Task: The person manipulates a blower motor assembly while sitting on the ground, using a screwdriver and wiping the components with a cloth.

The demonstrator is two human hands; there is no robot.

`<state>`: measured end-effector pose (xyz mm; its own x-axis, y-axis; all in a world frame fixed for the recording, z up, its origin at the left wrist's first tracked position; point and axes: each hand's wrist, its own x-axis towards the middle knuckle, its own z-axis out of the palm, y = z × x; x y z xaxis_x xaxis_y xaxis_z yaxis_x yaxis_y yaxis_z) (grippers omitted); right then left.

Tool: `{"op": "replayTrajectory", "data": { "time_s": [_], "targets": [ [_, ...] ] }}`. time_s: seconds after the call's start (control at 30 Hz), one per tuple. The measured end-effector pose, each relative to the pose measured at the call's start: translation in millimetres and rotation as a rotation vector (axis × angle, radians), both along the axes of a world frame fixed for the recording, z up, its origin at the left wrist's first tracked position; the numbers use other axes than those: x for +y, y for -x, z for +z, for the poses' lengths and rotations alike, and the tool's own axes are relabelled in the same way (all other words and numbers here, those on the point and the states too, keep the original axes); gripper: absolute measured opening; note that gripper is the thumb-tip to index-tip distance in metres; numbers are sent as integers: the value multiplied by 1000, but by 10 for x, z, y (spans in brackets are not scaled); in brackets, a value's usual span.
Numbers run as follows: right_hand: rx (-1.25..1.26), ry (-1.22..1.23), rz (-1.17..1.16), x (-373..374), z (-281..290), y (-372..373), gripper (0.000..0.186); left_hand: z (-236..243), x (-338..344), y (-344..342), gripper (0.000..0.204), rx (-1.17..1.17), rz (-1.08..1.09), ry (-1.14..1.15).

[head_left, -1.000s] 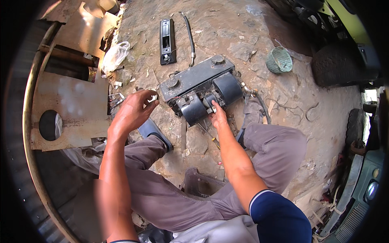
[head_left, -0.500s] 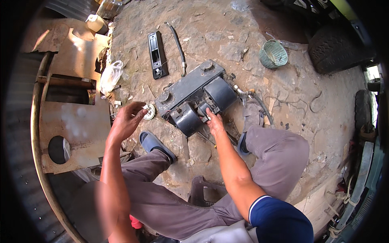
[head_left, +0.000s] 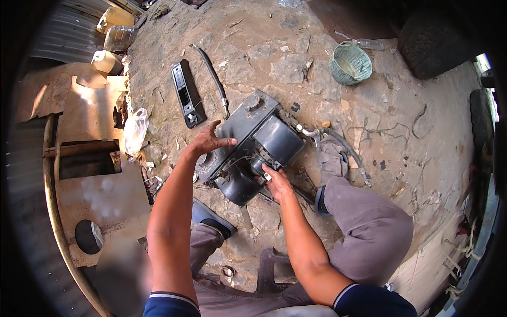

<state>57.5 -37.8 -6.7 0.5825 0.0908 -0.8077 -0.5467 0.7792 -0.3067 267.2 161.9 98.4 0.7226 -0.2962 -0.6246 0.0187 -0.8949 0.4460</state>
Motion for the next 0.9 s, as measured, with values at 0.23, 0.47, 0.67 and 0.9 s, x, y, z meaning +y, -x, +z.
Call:
{"op": "replayTrajectory", "data": {
  "time_s": [0.23, 0.47, 0.67, 0.9],
  "targets": [
    [-23, -30, 35, -34, 62, -43, 46, -595, 6, -216, 114, 79, 107, -11],
    [-39, -33, 67, -64, -52, -21, 50, -797, -58, -232, 120, 97, 333, -57],
    [14, 198, 174, -333, 506, -150, 48, -704, -110, -79, 123, 8, 439, -104],
    [-240, 305, 285, -747, 1259, -416, 41, -242, -56, 269, 115, -26, 697, 158]
  ]
}}
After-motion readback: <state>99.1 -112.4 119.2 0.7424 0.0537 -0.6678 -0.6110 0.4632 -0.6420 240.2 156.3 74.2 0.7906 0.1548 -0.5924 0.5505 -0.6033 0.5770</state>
